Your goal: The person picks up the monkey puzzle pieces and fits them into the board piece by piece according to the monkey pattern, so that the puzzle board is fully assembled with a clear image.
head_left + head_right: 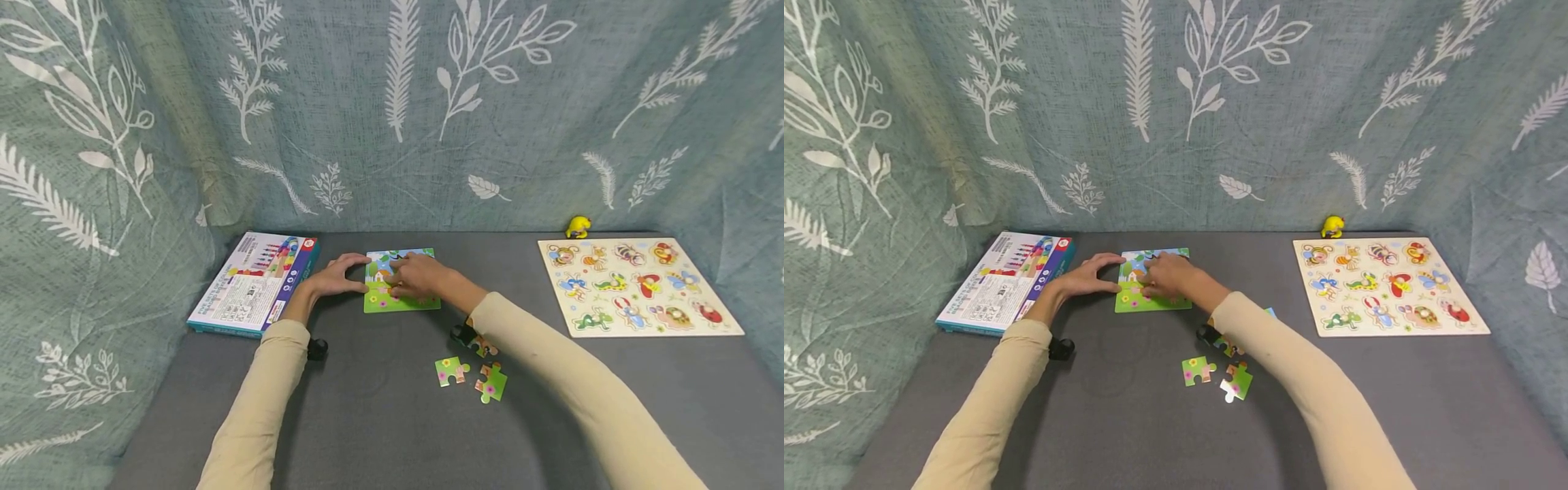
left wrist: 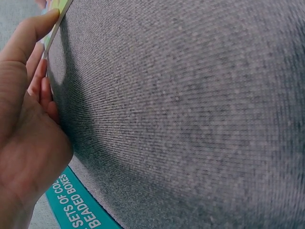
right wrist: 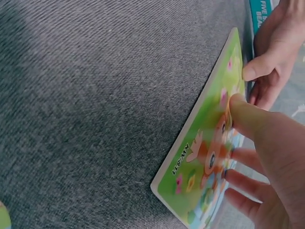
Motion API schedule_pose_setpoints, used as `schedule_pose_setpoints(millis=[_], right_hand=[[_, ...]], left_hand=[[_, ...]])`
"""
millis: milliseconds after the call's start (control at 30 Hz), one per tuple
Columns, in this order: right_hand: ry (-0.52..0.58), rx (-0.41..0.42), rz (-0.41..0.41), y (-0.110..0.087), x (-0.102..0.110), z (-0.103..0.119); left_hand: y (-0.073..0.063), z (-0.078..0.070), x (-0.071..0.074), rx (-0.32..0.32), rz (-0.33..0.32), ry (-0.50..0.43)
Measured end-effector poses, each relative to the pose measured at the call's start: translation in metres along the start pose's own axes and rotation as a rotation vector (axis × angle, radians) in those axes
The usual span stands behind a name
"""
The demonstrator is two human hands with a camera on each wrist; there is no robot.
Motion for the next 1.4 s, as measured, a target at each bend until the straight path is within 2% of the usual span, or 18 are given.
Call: schedule_pose_setpoints(millis=[133, 233, 400, 500, 667, 833, 933, 1100, 1200, 1267, 1400], right_hand=[[0.052, 0.016, -0.055, 0.001, 0.003, 0.0], [0.076, 0.055, -0.091, 0.001, 0.004, 0.002], [0.193, 0.021, -0.058, -0.004, -0.007, -0.003], [0.239, -0.031, -0.027, -0.006, -0.015, -0.005], [0.224, -0.049, -0.014, -0.006, -0.015, -0.003], [0.228, -0.04, -0.046, -0.009, -0.015, -0.003], [0.283, -0.034, -0.081, -0.011, -0.016, -0.005], [0.385, -0.009, -0.082, -0.012, -0.018, -0.012], [0.359, 0.027, -0.09, -0.012, -0.016, -0.017], [0.317, 0.056, -0.126, -0.017, -0.011, -0.019], [0.263, 0.085, -0.218, -0.045, 0.003, -0.02]], left_hand=[[0.001, -0.001, 0.001, 0.007, 0.003, 0.004], [-0.002, -0.006, 0.001, 0.042, 0.004, 0.009], [-0.005, -0.009, 0.001, 0.044, 0.005, 0.024], [-0.004, -0.007, 0.001, 0.039, 0.008, 0.03], [-0.004, -0.006, 0.001, 0.04, 0.003, 0.03], [-0.004, -0.005, 0.001, 0.044, -0.001, 0.026], [-0.004, -0.005, 0.001, 0.047, 0.0, 0.022], [-0.003, -0.007, 0.002, 0.048, 0.004, 0.022], [-0.001, -0.007, 0.003, 0.051, -0.006, 0.025], [-0.001, -0.006, 0.003, 0.062, -0.011, 0.027], [0.0, -0.004, 0.0, 0.07, -0.003, 0.027]])
Point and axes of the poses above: each hand's wrist, its own y-axis towards the middle knuckle, its own x-axis out of the back of the hand, z = x × y, the point moved 8 cm from there along y, towards the middle knuckle, and after that the axes turned 3 degrees about -z, right-handed, at the moved point
